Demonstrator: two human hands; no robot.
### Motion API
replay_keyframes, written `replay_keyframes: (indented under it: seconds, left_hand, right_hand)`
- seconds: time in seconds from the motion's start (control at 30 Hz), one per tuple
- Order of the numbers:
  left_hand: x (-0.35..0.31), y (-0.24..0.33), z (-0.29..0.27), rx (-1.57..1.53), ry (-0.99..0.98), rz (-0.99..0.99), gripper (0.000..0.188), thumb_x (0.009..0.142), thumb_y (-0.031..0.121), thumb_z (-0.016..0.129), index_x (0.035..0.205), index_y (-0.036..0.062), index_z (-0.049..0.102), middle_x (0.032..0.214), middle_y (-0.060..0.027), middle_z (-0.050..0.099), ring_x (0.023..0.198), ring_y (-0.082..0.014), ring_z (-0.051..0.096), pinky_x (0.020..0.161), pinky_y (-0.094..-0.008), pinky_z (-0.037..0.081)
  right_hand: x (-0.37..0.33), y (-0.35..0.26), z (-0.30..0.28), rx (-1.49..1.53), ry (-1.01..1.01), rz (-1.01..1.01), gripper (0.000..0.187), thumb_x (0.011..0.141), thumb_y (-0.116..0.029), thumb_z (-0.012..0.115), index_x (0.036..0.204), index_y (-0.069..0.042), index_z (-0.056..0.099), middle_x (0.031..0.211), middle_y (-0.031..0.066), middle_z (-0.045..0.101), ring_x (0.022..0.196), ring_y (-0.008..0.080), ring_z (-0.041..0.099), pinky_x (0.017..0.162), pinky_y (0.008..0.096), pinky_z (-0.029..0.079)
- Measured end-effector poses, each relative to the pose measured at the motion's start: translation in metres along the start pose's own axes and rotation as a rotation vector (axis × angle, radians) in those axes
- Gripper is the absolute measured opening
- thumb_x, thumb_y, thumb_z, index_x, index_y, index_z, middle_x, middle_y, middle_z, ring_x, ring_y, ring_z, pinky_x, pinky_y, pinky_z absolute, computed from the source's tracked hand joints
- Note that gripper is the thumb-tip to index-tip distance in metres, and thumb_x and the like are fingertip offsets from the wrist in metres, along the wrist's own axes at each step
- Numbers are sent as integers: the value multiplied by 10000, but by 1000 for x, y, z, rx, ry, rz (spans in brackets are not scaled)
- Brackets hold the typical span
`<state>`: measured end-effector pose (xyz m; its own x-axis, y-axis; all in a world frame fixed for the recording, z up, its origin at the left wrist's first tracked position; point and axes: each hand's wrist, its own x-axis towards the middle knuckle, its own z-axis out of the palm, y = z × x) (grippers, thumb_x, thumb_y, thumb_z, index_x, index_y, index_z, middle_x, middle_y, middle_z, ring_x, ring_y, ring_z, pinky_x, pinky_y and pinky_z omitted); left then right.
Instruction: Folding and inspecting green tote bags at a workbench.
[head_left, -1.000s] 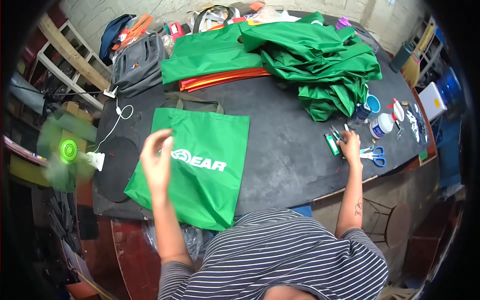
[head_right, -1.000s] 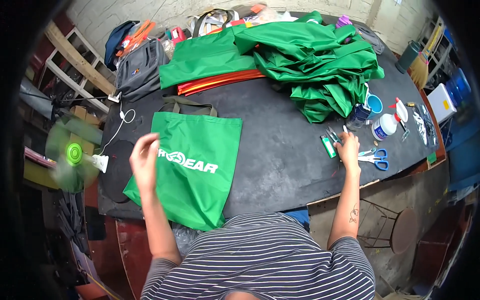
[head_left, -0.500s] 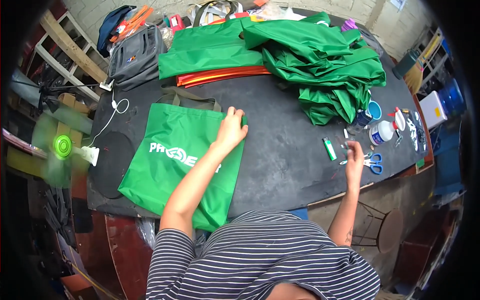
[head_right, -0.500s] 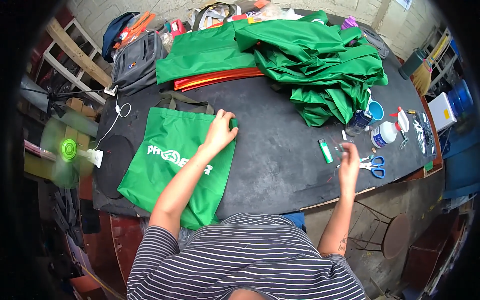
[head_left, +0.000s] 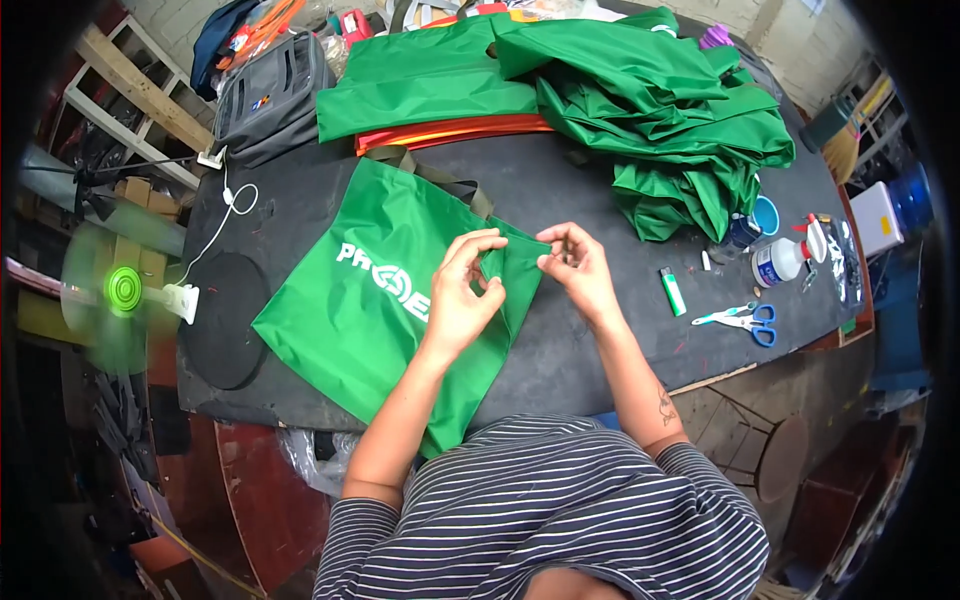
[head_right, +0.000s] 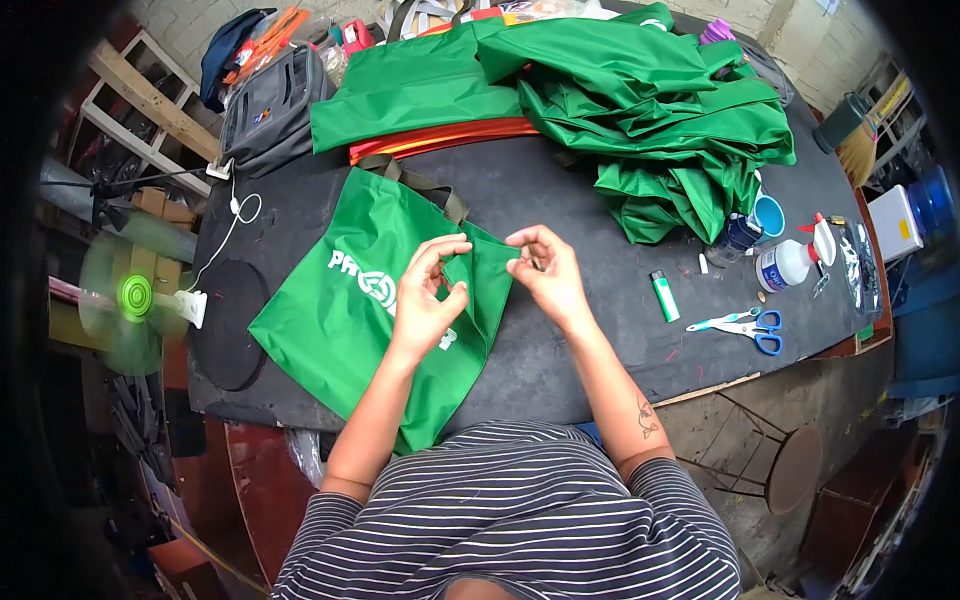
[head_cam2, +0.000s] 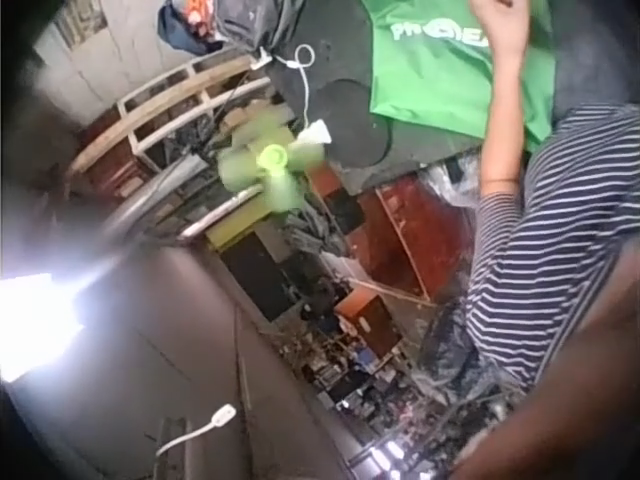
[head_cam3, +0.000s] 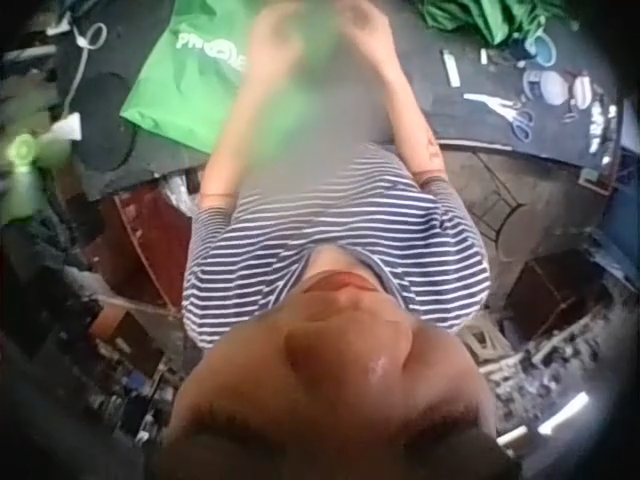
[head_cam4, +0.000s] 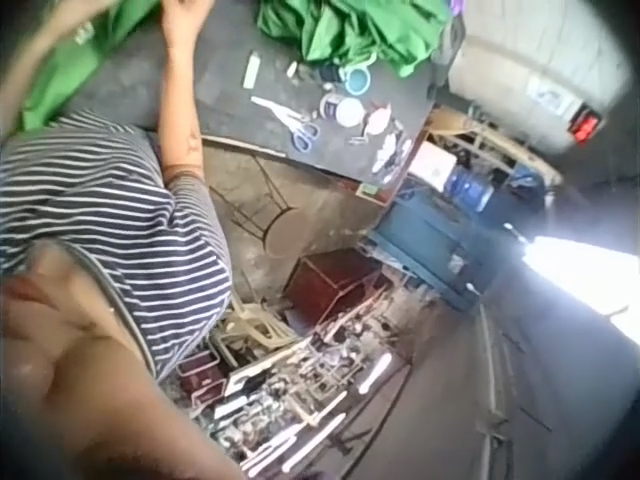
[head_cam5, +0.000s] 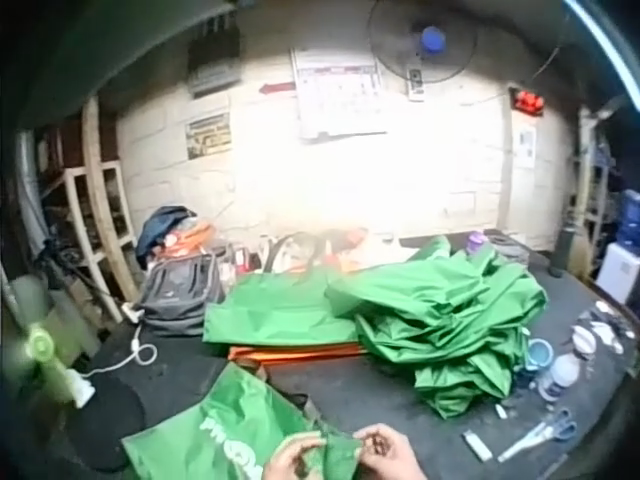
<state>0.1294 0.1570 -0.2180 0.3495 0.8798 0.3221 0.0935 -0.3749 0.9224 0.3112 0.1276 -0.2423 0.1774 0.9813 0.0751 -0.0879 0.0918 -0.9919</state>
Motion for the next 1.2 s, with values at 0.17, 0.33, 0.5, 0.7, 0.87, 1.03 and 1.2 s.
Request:
replay_keyframes:
  seconds: [0.17,0.33,0.5,0.7,0.87,1.03,1.2]
  left_hand:
    - [-4,-7,-9,-68,-105,-127,345,714,-90,602,1047,1,598,1090,-72,552,667,-62,496,584,-217,437]
    - [-5,-8,-11,-26,-235,-169,220,722,-32,697,902,-18,571,964,-48,530,561,-57,455,505,-218,395]
    - [-14,-21,10,-17,-176,-139,332,681,60,821,871,-16,560,847,-11,472,570,-30,417,508,-198,364]
    - [-16,-2,23,227,11,-133,279,693,-24,742,868,4,527,837,-85,524,561,-190,491,528,-321,411]
    - [-16,-8,25,284,25,-62,245,680,-98,676,848,8,531,816,-112,542,656,-275,562,567,-366,433]
    - [-15,-5,25,265,36,-46,243,665,-125,648,838,7,539,805,-115,547,684,-288,582,576,-371,440]
    - [-16,-5,25,270,29,-29,237,663,-119,642,837,5,539,808,-123,542,695,-306,580,584,-392,440]
  right_hand:
    - [-9,22,-17,107,77,175,240,773,35,641,990,-50,586,726,-79,493,596,9,440,496,172,331]
    - [-15,33,-26,68,102,188,243,773,37,635,993,-47,575,721,-72,496,582,12,437,481,177,316]
    - [-15,46,-35,-27,137,165,243,789,5,651,1007,-45,558,745,-60,481,656,20,458,569,173,362]
    - [-30,12,-21,-474,254,-59,340,794,-77,692,1087,-19,530,942,75,545,880,157,570,761,279,473]
    - [-46,-28,-5,-697,74,-233,255,736,-93,702,964,-21,614,900,110,575,825,246,615,709,332,493]
    - [-48,-18,6,-666,104,-292,215,717,-121,724,906,-40,661,836,78,592,708,219,626,584,308,484]
    - [-46,-16,12,-668,117,-282,189,718,-135,725,877,-49,669,817,65,598,667,207,618,539,300,466]
